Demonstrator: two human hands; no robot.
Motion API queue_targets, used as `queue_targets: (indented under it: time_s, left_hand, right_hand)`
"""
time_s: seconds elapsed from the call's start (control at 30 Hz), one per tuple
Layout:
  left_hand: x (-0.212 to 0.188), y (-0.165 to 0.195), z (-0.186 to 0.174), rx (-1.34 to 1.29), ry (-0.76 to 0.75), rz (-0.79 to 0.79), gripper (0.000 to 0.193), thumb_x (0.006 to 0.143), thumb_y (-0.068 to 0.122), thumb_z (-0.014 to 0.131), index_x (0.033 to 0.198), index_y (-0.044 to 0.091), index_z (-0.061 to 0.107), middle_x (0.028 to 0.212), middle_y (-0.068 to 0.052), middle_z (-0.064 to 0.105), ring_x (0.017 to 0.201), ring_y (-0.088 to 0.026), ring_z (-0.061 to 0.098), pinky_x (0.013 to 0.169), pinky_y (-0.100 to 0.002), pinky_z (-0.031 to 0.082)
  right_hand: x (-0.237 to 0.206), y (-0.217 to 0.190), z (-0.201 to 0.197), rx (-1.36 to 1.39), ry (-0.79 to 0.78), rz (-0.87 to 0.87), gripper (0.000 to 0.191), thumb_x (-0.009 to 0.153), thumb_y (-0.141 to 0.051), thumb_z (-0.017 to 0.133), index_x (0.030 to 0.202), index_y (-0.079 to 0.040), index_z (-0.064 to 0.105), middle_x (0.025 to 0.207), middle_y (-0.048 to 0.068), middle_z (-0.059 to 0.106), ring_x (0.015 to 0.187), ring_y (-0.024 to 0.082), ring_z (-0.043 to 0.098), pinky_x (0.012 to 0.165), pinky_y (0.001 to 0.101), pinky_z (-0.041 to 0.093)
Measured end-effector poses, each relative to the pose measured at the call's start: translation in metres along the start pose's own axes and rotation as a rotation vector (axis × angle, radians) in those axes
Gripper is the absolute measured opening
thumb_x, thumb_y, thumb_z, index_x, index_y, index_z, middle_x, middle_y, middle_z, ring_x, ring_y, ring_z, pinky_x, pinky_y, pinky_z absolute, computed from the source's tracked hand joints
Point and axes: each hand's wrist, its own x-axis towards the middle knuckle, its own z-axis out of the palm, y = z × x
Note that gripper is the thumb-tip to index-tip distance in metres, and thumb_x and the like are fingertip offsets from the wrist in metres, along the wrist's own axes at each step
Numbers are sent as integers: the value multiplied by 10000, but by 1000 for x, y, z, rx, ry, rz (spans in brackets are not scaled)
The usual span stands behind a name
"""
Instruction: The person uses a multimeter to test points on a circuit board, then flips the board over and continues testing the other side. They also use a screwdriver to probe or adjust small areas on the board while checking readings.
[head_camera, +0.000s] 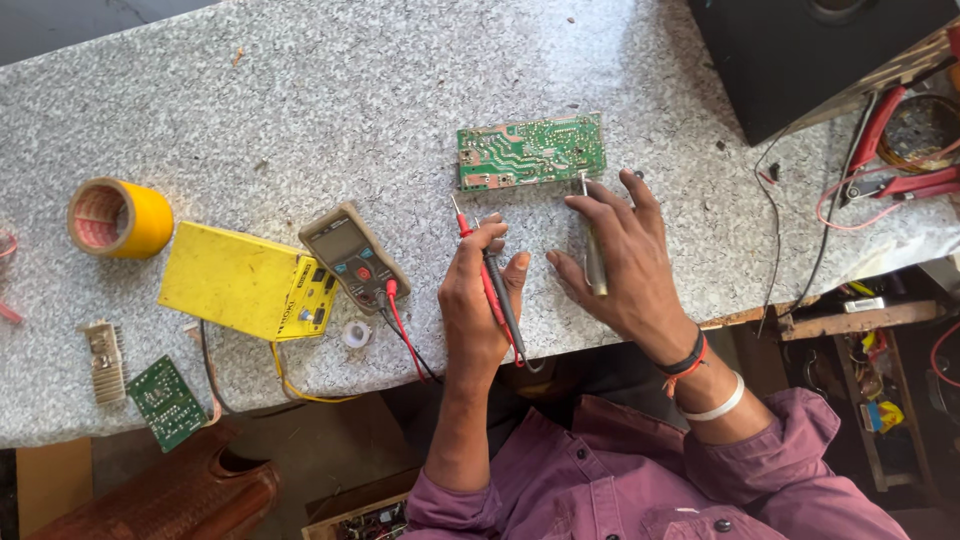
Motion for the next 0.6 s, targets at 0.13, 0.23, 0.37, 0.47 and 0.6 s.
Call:
queue_targets:
  time_s: [0.13,0.23,0.37,0.47,0.6]
  left_hand:
    - [1,-1,1,13,8,6,392,995,249,726,1295,38,586,1296,-183,699,1082,-298,733,892,-405,599]
    - [2,-3,1,6,5,18,400,995,251,729,1298,38,581,1290,-178,704,1092,-303,730,907,-405,596]
    - [0,-3,0,-9,1,-5,405,993,253,730,1304,41,581,1266,-178,707,1112,-324,728,923,-408,591]
    - [-1,-4,-2,-11,18,15,382,1013,247,723,1305,47,579,1296,-195,694,1193,-360,707,985,-425,584]
    - [-1,-4,-2,-1,19,24,376,1020,250,719,1307,54,576,1315,-204,686,1242,-382,690,1026,-441,574]
  right_hand:
    - [-1,2,-3,69,-15,-74,678,874,-351,796,1439,-90,529,1478,212,552,1474,476,344,1193,561,321]
    - [1,3,-6,124,-41,-136,703,897,-334,770,1477,-57,487,1486,214,548,1435,452,401,1169,547,343]
    - [0,2,-9,256,-27,-67,630,1002,-255,702,1541,-47,451,1495,181,553,1419,408,479,1182,498,406]
    - [0,0,-9,213,-39,-112,621,993,-216,704,1534,-39,456,1483,184,564,1418,422,478,1175,501,406]
    - [0,-1,-7,127,-62,-192,642,948,-196,739,1504,-33,464,1464,208,573,1398,440,465,1165,511,388]
